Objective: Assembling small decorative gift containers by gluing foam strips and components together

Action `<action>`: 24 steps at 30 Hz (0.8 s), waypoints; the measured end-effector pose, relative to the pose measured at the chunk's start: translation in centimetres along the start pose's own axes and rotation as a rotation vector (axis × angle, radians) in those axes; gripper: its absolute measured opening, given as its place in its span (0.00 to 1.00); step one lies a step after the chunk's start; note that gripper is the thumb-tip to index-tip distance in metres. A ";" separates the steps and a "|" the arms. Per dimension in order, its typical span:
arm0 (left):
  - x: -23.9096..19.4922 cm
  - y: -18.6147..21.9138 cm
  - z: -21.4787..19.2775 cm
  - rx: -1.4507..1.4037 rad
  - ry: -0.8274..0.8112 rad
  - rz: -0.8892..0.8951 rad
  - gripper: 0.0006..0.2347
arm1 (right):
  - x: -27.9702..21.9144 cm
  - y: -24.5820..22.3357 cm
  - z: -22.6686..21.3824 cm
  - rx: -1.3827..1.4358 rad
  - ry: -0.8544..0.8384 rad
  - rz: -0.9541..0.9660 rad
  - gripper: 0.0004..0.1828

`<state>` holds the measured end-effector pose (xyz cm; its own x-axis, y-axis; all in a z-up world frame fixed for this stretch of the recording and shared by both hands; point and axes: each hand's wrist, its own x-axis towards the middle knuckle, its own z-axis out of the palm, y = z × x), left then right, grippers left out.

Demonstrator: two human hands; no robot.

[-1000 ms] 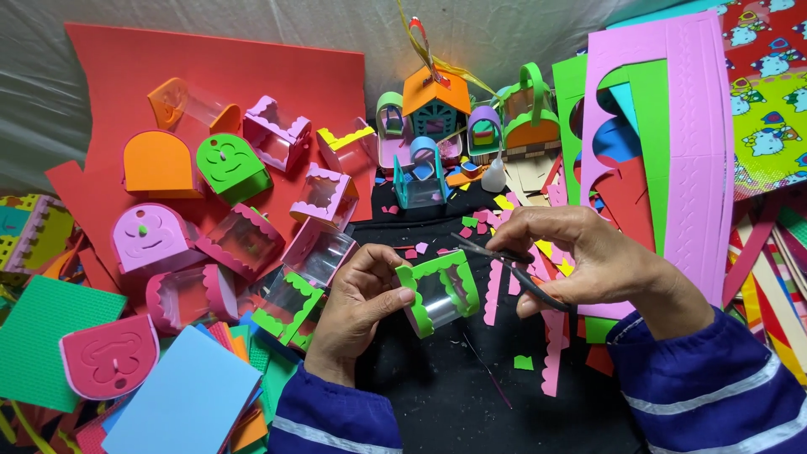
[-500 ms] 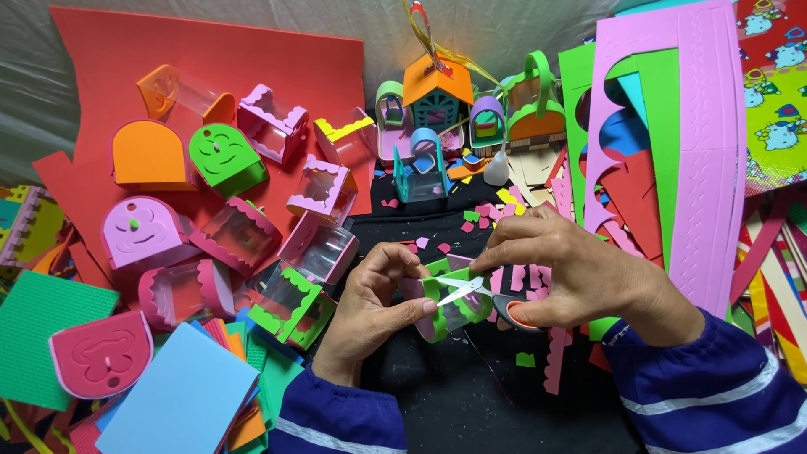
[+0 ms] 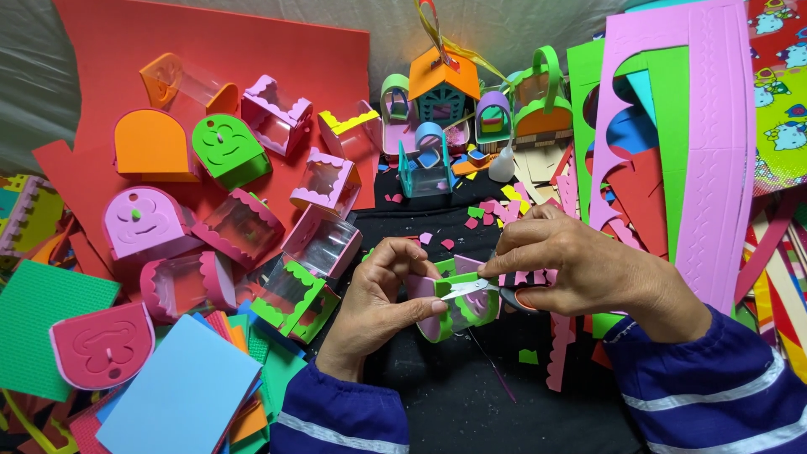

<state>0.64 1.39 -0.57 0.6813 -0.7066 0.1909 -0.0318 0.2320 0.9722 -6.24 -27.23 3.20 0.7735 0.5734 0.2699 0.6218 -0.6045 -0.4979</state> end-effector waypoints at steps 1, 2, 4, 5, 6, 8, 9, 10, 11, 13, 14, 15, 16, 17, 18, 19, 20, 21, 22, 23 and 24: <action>0.1 0.1 0.1 0.001 0.000 0.002 0.22 | 0.1 0.0 0.0 -0.002 0.001 -0.001 0.24; 0.1 0.2 0.1 -0.003 0.018 0.001 0.22 | 0.3 -0.1 -0.1 0.016 0.024 -0.026 0.23; 0.2 0.0 0.3 -0.009 0.035 -0.005 0.22 | 0.5 -0.6 0.1 0.037 0.048 -0.047 0.22; 0.3 -0.3 0.2 0.015 0.069 0.055 0.28 | 0.7 -1.1 0.1 0.122 0.107 0.082 0.21; 0.5 -0.6 0.2 0.039 0.103 0.115 0.34 | 1.0 -1.5 0.2 0.207 0.165 0.211 0.19; 0.4 -0.5 0.4 0.083 0.132 0.136 0.35 | 1.1 -1.2 0.2 0.227 0.200 0.218 0.19; 0.4 -0.4 0.5 0.127 0.161 0.156 0.36 | 1.2 -1.0 0.2 0.248 0.235 0.226 0.19; 0.5 -0.6 0.5 0.127 0.159 0.157 0.36 | 1.2 -0.9 0.3 0.247 0.236 0.226 0.19; 0.5 -0.8 0.6 0.118 0.183 0.160 0.33 | 1.2 -0.8 0.4 0.250 0.250 0.233 0.19; 0.5 -1.3 0.5 0.107 0.209 0.161 0.30 | 1.3 -0.7 0.8 0.256 0.261 0.240 0.19; 0.5 -1.5 0.3 0.102 0.213 0.159 0.29 | 1.3 -0.7 1.0 0.279 0.263 0.239 0.20; 0.5 -1.7 0.2 0.097 0.218 0.159 0.28 | 1.4 -0.6 1.2 0.300 0.263 0.237 0.20; 0.4 -1.6 0.3 0.095 0.221 0.158 0.28 | 1.5 -0.9 1.2 0.301 0.260 0.237 0.20; 0.4 -1.4 0.3 0.099 0.224 0.155 0.27 | 1.7 -1.2 1.1 0.280 0.270 0.205 0.20; 0.3 -1.2 0.3 0.103 0.228 0.152 0.26 | 1.8 -1.5 1.1 0.260 0.281 0.172 0.20; 0.3 -1.1 0.4 0.101 0.231 0.152 0.26 | 1.9 -1.6 1.2 0.259 0.277 0.171 0.20; 0.2 -0.9 0.5 0.119 0.231 0.171 0.26 | 2.0 -1.8 1.3 0.234 0.290 0.145 0.21; 0.2 -0.7 0.6 0.137 0.229 0.190 0.26 | 2.1 -1.9 1.4 0.208 0.304 0.119 0.22; 0.2 -0.4 0.6 0.136 0.230 0.190 0.26 | 2.0 -1.7 1.6 0.208 0.303 0.119 0.22; 0.1 -0.2 0.6 0.178 0.231 0.211 0.25 | 1.9 -1.4 1.7 0.154 0.315 0.095 0.22; 0.1 0.1 0.7 0.220 0.233 0.231 0.23 | 1.7 -1.2 1.9 0.101 0.326 0.070 0.22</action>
